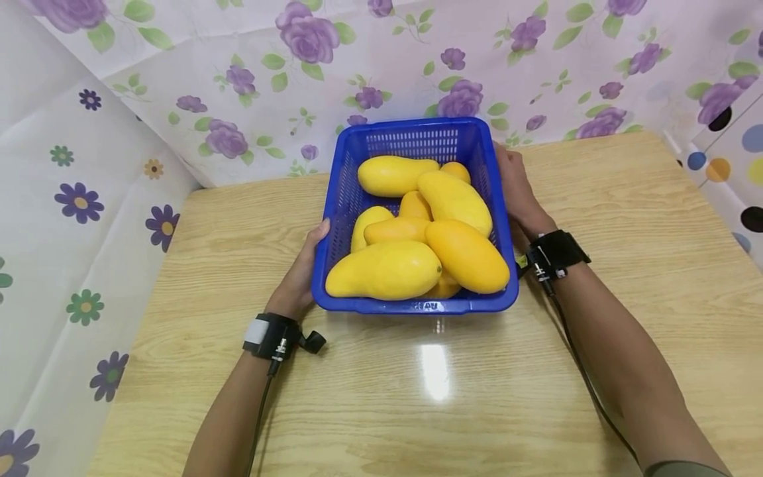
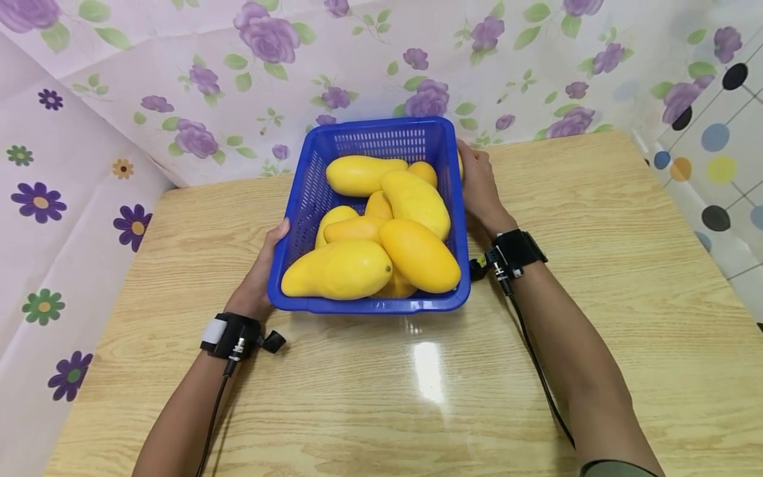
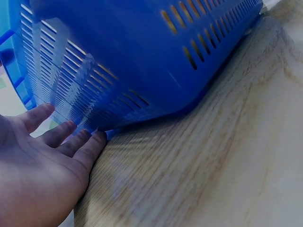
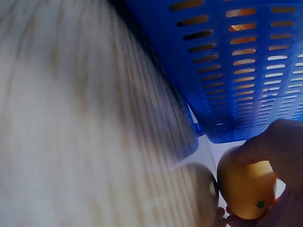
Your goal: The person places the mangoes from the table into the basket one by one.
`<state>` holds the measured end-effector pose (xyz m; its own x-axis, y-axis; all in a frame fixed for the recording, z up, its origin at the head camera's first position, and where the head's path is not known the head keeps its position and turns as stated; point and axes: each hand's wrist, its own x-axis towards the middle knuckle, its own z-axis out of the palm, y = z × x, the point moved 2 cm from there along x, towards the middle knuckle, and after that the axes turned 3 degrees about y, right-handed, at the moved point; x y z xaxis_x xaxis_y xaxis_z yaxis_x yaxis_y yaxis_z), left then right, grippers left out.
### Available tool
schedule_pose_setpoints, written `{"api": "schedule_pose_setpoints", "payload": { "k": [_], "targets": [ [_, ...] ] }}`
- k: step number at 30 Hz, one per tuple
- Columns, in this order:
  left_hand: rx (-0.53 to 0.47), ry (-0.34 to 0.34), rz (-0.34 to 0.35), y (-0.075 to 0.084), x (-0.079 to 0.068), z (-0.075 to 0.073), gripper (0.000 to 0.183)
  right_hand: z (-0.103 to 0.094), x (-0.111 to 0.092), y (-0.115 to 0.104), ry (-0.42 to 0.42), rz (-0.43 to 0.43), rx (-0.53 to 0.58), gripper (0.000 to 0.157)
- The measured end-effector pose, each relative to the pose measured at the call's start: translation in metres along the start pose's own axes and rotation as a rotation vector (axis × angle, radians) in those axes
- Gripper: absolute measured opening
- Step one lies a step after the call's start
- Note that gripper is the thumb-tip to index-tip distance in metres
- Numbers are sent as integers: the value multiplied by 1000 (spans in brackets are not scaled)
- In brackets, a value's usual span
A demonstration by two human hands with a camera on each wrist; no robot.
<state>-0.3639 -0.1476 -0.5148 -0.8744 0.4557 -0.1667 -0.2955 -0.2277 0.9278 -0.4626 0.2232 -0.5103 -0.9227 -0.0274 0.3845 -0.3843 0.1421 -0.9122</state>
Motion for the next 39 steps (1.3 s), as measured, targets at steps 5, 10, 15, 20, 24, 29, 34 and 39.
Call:
{"api": "schedule_pose_setpoints", "payload": {
  "k": [5, 10, 15, 20, 24, 29, 34, 39],
  "targets": [
    [6, 5, 1, 0, 0, 0, 73, -9, -4, 5, 6, -116, -412, 55],
    [9, 5, 2, -1, 0, -1, 74, -15, -3, 9, -1, -13, -465, 69],
    [13, 2, 4, -2, 1, -3, 75, -16, -1, 5, -3, 21, -480, 71],
    [21, -1, 3, -4, 3, -4, 78, -20, -1, 1, -10, 72, -485, 74],
    [23, 0, 3, -4, 3, -4, 77, -23, -1, -1, -15, 84, -494, 73],
    [14, 0, 2, -5, 4, -5, 78, -26, -1, -6, -22, 106, -510, 73],
    [20, 4, -1, -5, 4, -5, 77, -29, 0, -13, -10, 141, -523, 72],
    [34, 11, -5, -5, 3, -5, 78, -34, 0, -21, 0, 163, -543, 73]
  ]
}}
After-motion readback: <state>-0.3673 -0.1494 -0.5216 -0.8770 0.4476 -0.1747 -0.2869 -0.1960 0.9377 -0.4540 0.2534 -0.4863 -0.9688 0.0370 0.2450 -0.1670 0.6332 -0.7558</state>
